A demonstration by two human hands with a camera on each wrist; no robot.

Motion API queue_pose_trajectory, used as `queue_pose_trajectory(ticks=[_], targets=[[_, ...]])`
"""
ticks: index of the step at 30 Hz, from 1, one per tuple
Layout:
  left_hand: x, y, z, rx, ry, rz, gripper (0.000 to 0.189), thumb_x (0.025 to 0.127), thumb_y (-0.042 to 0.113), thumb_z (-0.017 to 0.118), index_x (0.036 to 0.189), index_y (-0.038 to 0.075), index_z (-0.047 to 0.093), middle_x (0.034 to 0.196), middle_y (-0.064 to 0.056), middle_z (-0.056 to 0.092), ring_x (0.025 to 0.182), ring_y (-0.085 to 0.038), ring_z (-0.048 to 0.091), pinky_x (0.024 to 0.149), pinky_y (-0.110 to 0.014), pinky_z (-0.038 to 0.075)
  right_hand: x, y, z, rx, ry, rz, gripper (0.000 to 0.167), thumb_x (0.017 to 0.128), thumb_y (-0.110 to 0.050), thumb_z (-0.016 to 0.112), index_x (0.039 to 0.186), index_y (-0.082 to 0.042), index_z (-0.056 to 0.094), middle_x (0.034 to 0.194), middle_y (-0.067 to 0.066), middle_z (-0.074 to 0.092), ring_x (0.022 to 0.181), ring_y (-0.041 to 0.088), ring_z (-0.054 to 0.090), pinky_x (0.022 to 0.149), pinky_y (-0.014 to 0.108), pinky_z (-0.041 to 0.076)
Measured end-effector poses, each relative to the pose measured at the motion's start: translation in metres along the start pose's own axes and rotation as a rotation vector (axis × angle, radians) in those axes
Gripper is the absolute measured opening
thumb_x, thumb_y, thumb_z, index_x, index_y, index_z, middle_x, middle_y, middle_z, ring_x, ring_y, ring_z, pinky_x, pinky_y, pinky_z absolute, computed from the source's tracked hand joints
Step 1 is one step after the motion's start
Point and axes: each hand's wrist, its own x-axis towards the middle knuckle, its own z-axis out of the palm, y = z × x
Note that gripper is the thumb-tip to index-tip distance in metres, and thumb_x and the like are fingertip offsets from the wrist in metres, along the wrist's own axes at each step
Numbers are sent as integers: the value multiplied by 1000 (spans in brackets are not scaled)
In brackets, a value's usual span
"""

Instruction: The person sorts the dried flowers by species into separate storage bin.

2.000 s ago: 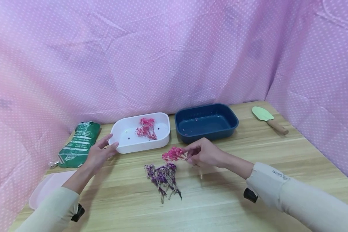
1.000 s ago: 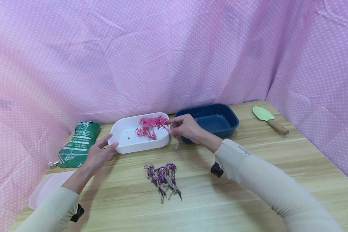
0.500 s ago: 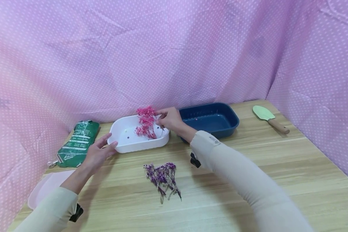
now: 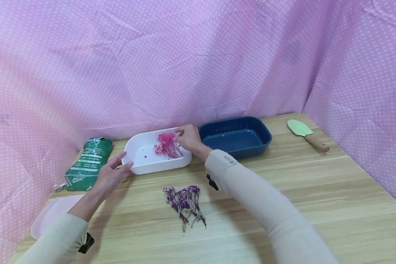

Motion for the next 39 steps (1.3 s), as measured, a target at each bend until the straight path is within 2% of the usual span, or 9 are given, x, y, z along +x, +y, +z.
queue_pose_trajectory(ticks=[2,9,14,18,20,24,28,33,39], targets=[[0,0,0,-2,1,1,75,91,31,66,153,16,25,149,-20,33,127,-31,45,93,-25,50,-2,-4,-4,-13,3,-15,29,90,-4,65,118,-3,68,90,13,69,71,19,63,54,20,46],[0,-1,0,2,6,13,75,91,30,66,153,14,27,148,-20,35,126,-31,47,92,-26,51,-21,-9,-30,-25,-45,-82,32,91,-7,64,122,-2,65,99,16,68,84,24,67,69,29,60],[-1,-1,1,12,1,15,74,91,30,66,153,15,27,148,-20,35,126,-32,47,93,-27,50,-48,-4,-66,-40,-67,-109,30,91,-7,64,120,0,66,102,15,68,88,23,65,74,31,60],[-1,-1,1,17,-7,19,75,92,30,65,153,14,26,148,-20,34,126,-32,47,94,-29,50,-77,3,-95,-55,-94,-109,30,92,-9,64,121,-1,65,102,14,68,86,28,67,76,38,60],[-1,-1,1,13,-8,22,75,92,30,65,153,14,26,148,-21,34,125,-32,48,94,-28,50,-91,8,-108,-63,-103,-106,30,93,-12,64,121,-2,65,102,13,68,86,28,66,75,36,59],[-2,-1,1,8,-6,18,74,92,31,64,153,14,25,148,-20,34,122,-28,49,92,-24,51,-117,21,-127,-94,-105,-103,31,92,-17,66,120,-5,66,103,10,68,87,20,63,72,22,56],[-2,-1,0,0,-7,9,74,93,30,64,153,14,25,148,-19,35,120,-25,50,91,-22,51,-136,33,-140,-93,-112,-123,31,91,-15,67,119,-2,65,105,11,66,90,16,61,74,19,54],[-2,0,1,-18,-9,-13,73,93,30,63,154,16,24,149,-19,33,119,-24,49,94,-24,49,-150,49,-154,-142,-105,-111,32,91,-14,68,119,-1,64,106,9,66,90,13,61,73,19,54],[-4,3,1,-59,-13,-39,74,94,32,61,155,20,21,153,-19,26,126,-30,45,100,-33,46,-157,62,-165,-162,-98,-84,33,90,-15,68,119,1,64,106,10,67,88,8,60,71,20,54]])
